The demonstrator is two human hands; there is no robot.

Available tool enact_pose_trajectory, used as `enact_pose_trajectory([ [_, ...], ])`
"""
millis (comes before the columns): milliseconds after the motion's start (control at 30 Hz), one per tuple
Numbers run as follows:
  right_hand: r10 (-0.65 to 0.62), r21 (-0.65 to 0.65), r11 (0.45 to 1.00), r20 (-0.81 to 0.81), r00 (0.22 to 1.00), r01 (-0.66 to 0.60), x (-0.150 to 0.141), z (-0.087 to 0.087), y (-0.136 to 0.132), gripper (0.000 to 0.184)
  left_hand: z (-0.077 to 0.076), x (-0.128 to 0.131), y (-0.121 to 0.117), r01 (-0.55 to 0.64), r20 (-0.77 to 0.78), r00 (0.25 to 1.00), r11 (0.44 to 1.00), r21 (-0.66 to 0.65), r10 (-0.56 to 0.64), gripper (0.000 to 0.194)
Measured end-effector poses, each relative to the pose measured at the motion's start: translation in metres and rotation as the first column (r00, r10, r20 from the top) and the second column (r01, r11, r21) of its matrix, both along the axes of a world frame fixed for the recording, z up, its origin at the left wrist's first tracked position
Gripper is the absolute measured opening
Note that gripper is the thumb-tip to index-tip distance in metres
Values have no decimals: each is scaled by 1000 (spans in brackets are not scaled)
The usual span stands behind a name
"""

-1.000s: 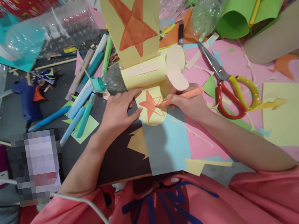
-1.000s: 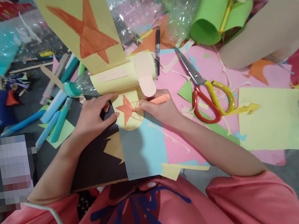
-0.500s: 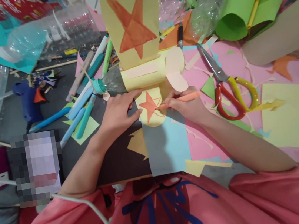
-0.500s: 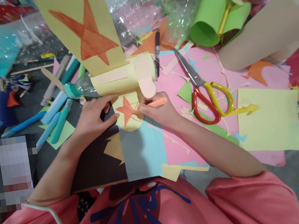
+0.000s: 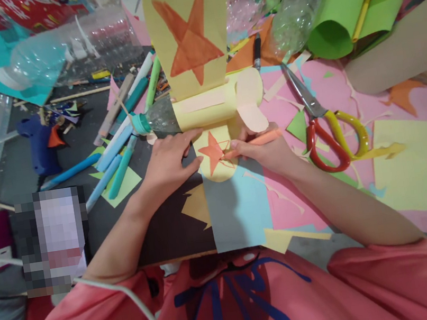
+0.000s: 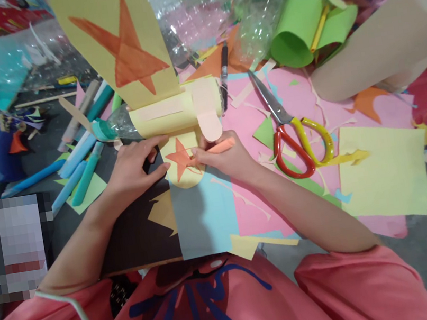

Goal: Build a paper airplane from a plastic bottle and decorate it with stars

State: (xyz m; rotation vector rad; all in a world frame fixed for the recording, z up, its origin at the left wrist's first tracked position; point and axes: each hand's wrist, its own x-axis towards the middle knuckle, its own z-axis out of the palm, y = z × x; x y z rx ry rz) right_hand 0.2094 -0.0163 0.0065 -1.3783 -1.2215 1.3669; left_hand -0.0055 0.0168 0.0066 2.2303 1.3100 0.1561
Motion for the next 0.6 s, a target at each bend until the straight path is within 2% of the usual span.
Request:
enact_pose_trajectory([
  [167, -1, -53, 999, -17, 1000, 0, 1, 3, 2, 31, -1, 0, 0, 1, -2, 1000, 1000, 3, -1, 52],
  [300, -49, -75, 996, -20, 999, 47, 0, 5, 3, 21, -2, -1, -1, 5, 6, 1000, 1000, 12, -5, 51],
  [467, -80, -64, 995, -77, 994, 75, -4, 3, 1, 30, -1, 0, 0, 1, 13, 1000, 1000, 12, -1, 51],
  [600, -30, -50, 998, -63, 998, 27, -1, 1, 1, 34, -1, 0, 0, 0, 18, 1000, 1000, 14, 0, 51],
])
